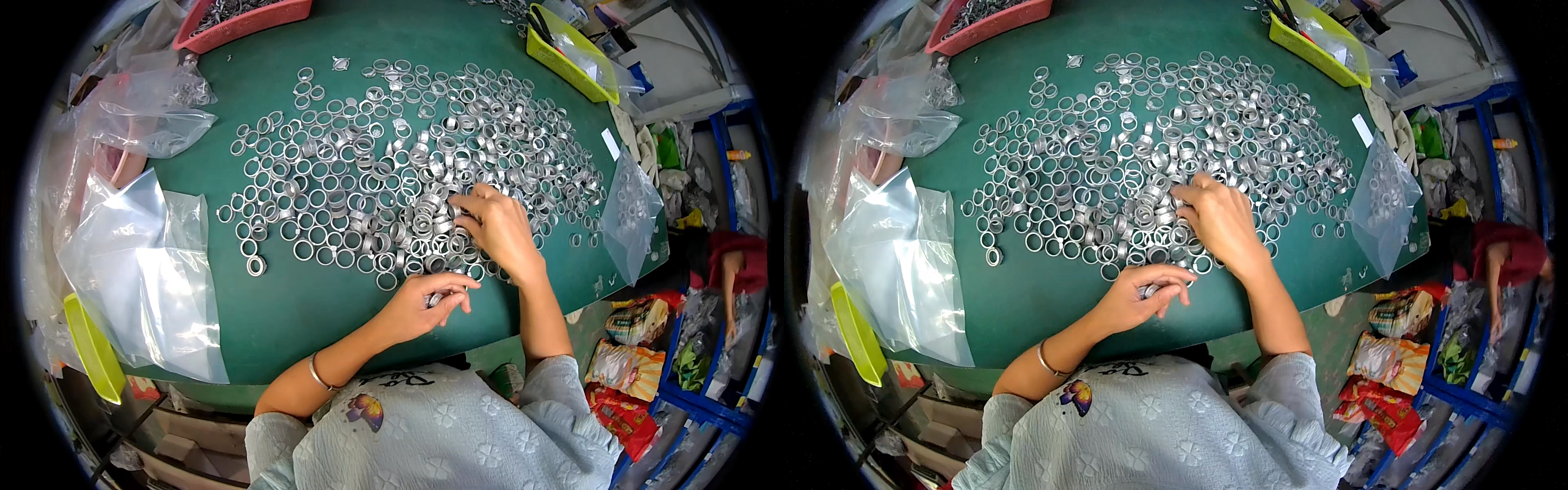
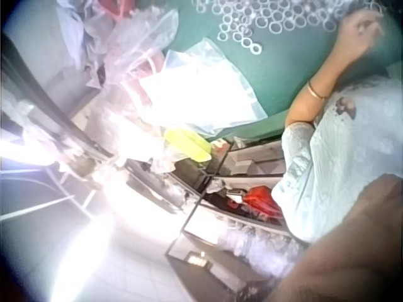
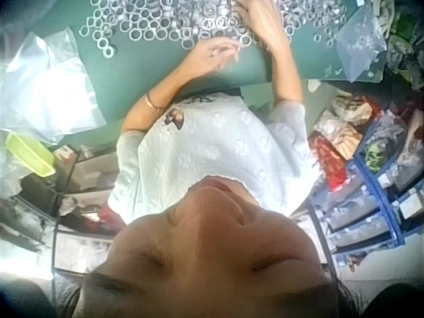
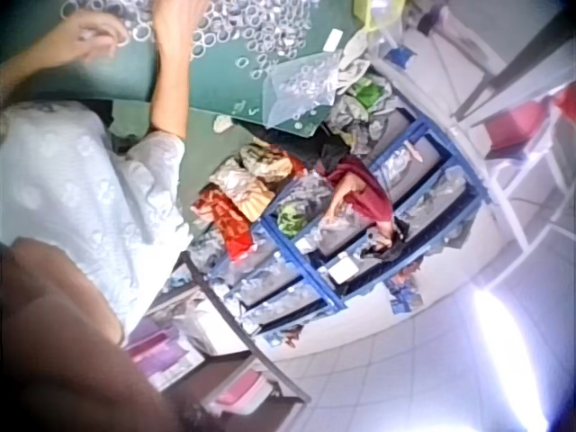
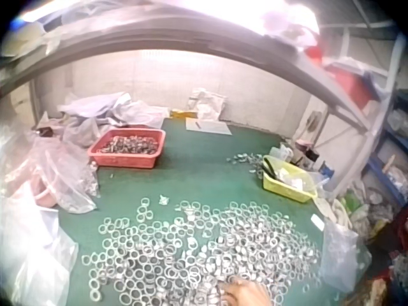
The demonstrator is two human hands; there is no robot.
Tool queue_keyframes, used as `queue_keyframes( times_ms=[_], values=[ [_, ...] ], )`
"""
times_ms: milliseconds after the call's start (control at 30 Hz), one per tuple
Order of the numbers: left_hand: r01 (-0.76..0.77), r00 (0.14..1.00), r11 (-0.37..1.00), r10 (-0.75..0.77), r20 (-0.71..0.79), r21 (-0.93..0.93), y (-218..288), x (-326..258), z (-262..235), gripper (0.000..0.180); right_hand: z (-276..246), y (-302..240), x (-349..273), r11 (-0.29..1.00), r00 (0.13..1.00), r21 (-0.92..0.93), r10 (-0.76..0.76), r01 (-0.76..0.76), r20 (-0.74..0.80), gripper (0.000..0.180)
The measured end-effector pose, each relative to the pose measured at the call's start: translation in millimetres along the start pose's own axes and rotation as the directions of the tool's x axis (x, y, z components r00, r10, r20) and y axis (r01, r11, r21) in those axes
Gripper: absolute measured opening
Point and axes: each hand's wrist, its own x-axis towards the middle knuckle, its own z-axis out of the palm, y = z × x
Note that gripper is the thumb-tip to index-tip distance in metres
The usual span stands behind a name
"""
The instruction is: The person sorts metal rings on a table and places them into plastic bags, then moves several bags onto a storage shelf.
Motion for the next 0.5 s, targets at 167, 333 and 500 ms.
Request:
queue_keyframes(
  times_ms=[167, 333, 500],
  values=[
    [-0.043, 0.998, 0.998, 0.045, -0.041, 0.046, 0.3, -2.0, -0.7, 0.023, -24.1, 26.7, -10.9, 0.457, 0.939, 0.832, 0.28, -0.314, 0.2, 0.025],
    [-0.197, 0.965, 0.936, 0.238, -0.11, 0.293, -2.9, 1.0, 5.4, 0.021, -11.9, 36.2, -17.3, -0.66, 0.968, 0.735, 0.046, -0.156, 0.247, 0.023],
    [-0.214, 0.956, 0.905, 0.271, -0.11, 0.368, -4.1, 1.6, 4.7, 0.023, 4.4, 46.0, -5.0, -0.206, 0.962, 0.951, 0.095, -0.232, 0.255, 0.021]
  ],
)
